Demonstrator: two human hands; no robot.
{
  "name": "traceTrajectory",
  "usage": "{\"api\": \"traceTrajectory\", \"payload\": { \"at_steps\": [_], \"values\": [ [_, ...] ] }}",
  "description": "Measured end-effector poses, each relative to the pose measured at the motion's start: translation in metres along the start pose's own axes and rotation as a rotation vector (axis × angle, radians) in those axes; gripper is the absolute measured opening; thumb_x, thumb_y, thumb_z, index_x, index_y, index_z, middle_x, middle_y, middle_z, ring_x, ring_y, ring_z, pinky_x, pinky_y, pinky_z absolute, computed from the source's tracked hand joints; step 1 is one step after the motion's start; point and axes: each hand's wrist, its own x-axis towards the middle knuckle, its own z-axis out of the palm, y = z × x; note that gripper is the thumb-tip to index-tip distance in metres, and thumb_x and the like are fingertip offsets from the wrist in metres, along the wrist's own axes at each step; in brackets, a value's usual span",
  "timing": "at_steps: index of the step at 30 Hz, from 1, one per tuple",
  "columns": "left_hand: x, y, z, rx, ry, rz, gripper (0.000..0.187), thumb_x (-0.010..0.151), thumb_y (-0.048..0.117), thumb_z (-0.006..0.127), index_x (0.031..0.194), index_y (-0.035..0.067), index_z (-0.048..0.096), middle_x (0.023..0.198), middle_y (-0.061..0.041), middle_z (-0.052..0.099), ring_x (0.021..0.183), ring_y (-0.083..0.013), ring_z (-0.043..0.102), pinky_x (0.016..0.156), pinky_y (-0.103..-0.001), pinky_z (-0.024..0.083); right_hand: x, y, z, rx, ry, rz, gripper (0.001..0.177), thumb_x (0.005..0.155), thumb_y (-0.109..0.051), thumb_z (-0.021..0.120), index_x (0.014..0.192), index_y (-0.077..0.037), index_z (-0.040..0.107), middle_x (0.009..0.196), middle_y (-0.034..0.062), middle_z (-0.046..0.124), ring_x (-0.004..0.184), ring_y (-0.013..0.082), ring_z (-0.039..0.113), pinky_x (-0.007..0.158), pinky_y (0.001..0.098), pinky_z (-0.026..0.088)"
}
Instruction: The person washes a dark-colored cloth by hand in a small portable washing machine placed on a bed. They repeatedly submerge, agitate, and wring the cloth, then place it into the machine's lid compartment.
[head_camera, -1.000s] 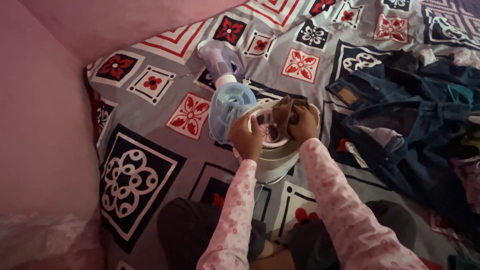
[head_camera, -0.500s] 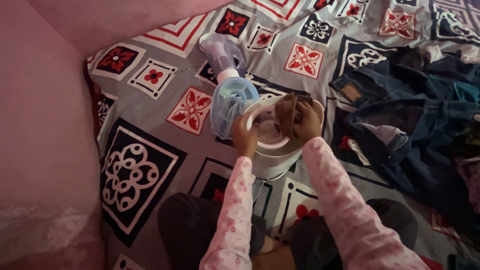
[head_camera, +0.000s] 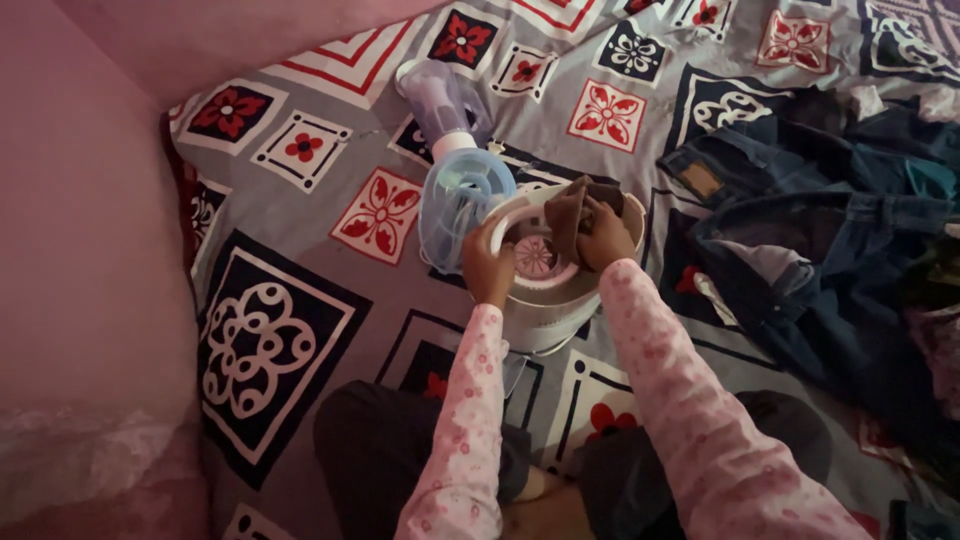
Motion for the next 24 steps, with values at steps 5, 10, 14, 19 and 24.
{"api": "traceTrajectory", "payload": {
  "at_steps": [5,10,14,19,24],
  "values": [
    [0.003,0.011,-0.003,0.042,0.005,-0.007,0.045,0.077,0.004,0.068,0.122,0.012,0.072,0.123,-0.015,0.068,0.120,-0.0365,0.061,0.105,-0.045,0.047,0.014,0.035,0.023,-0.073,-0.116,0.121,0.045,0.092,-0.038,0.065,0.130,-0.016,0.068,0.125,0.0161,0.071,0.120,0.0366,0.065,0.102,0.0416,0.048],
    [0.009,0.028,-0.011,0.040,-0.035,-0.046,0.044,0.077,0.005,0.067,0.120,0.013,0.074,0.120,-0.015,0.070,0.116,-0.0366,0.063,0.101,-0.044,0.049,0.024,0.039,0.030,-0.186,-0.210,0.133,0.047,0.096,-0.042,0.053,0.131,-0.015,0.067,0.127,0.0163,0.071,0.120,0.0379,0.064,0.104,0.0434,0.047],
    [0.009,0.034,-0.011,0.127,0.002,-0.028,0.045,0.075,0.005,0.070,0.119,0.014,0.074,0.117,-0.016,0.068,0.113,-0.0381,0.062,0.099,-0.045,0.048,0.019,0.023,0.023,-0.195,-0.200,0.167,0.047,0.096,-0.043,0.053,0.131,-0.015,0.066,0.127,0.0178,0.070,0.121,0.0396,0.062,0.103,0.0449,0.046],
    [0.006,0.037,-0.012,0.145,-0.014,-0.030,0.044,0.077,0.005,0.072,0.120,0.013,0.072,0.118,-0.015,0.068,0.115,-0.0375,0.061,0.099,-0.045,0.049,0.005,-0.012,0.011,-0.250,-0.068,0.190,0.049,0.096,-0.043,0.052,0.132,-0.014,0.064,0.124,0.0207,0.067,0.115,0.0435,0.060,0.098,0.0484,0.046],
    [-0.006,0.048,-0.012,0.127,0.079,0.058,0.040,0.089,0.016,0.071,0.127,0.009,0.067,0.124,-0.017,0.066,0.118,-0.0378,0.061,0.099,-0.045,0.048,-0.015,-0.032,-0.012,0.103,0.242,-0.222,0.040,0.094,-0.037,0.057,0.120,-0.010,0.071,0.115,0.0178,0.073,0.109,0.0383,0.067,0.094,0.0467,0.051]
  ]
}}
